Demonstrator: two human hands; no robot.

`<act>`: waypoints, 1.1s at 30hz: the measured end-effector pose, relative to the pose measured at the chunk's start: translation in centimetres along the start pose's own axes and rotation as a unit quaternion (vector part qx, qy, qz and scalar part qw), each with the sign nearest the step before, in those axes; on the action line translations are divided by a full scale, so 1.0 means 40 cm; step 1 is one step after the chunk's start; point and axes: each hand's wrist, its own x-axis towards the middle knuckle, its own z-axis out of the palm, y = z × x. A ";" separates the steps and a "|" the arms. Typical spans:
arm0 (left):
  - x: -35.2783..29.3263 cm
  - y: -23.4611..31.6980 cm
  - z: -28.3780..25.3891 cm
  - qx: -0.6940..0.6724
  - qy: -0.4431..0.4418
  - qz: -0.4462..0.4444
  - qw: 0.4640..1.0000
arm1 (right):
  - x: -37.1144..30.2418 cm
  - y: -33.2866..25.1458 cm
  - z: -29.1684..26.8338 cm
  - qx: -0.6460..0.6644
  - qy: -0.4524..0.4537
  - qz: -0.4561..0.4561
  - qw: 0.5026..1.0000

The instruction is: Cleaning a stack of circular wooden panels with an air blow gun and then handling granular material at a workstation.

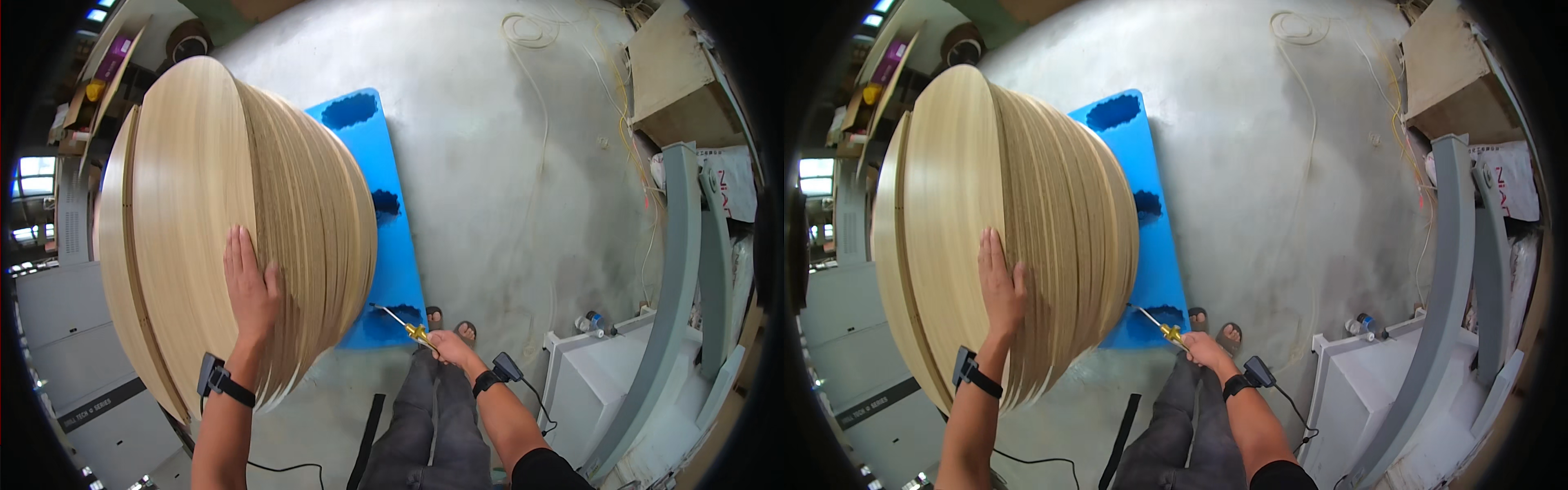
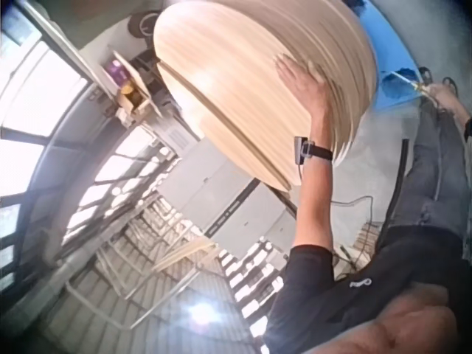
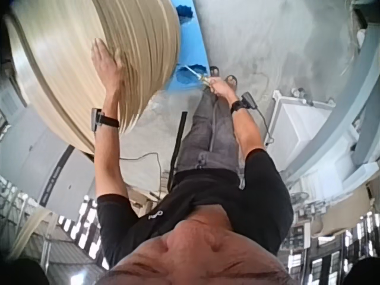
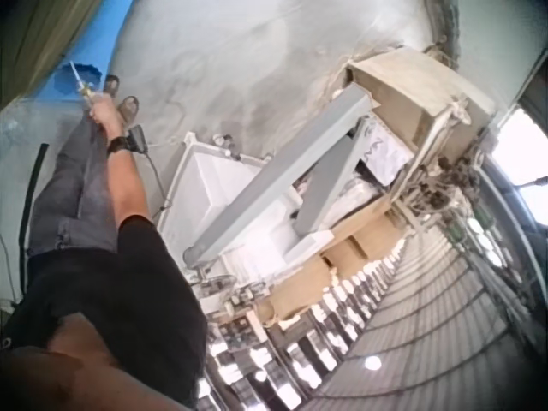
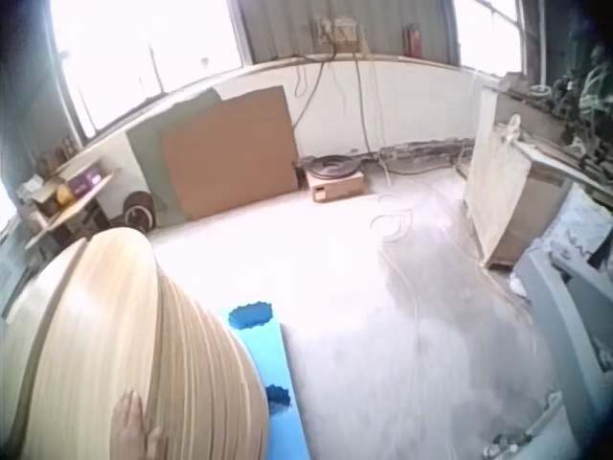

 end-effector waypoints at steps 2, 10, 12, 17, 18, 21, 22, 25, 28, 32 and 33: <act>0.006 0.011 0.004 -0.009 0.009 -0.002 1.000 | -0.054 0.051 0.044 0.000 -0.002 -0.029 1.000; 0.000 -0.001 0.001 -0.017 0.024 0.013 0.999 | -0.312 -0.061 0.256 0.115 -0.036 -0.200 0.972; -0.002 -0.002 0.000 -0.024 0.027 0.023 0.999 | -0.337 -0.069 0.275 0.077 -0.002 -0.221 0.972; -0.011 -0.019 -0.019 -0.167 0.036 0.016 0.985 | -0.321 -0.057 0.326 0.008 0.090 -0.273 0.958; -0.027 -0.015 -0.025 -0.179 0.018 0.012 0.984 | -0.289 -0.033 0.333 -0.080 0.149 -0.260 0.951; -0.131 -0.095 -0.026 -0.133 -0.020 0.080 0.988 | -0.295 0.009 0.333 -0.143 0.139 -0.208 0.958; -0.181 -0.091 -0.031 -0.136 -0.037 0.090 0.986 | -0.288 0.068 0.326 -0.129 0.134 -0.194 0.963; -0.333 -0.164 -0.061 -0.110 -0.069 0.111 0.985 | -0.326 0.098 0.370 -0.024 0.117 -0.190 0.975; -0.409 -0.235 -0.080 -0.042 -0.060 0.156 0.985 | -0.438 0.000 0.441 0.100 0.085 -0.241 0.962; -0.414 -0.224 -0.060 -0.023 -0.048 0.169 0.984 | -0.431 -0.069 0.504 -0.036 0.227 -0.329 0.916; -0.413 -0.229 -0.058 -0.014 -0.041 0.170 0.985 | -0.428 -0.081 0.519 -0.130 0.288 -0.334 0.888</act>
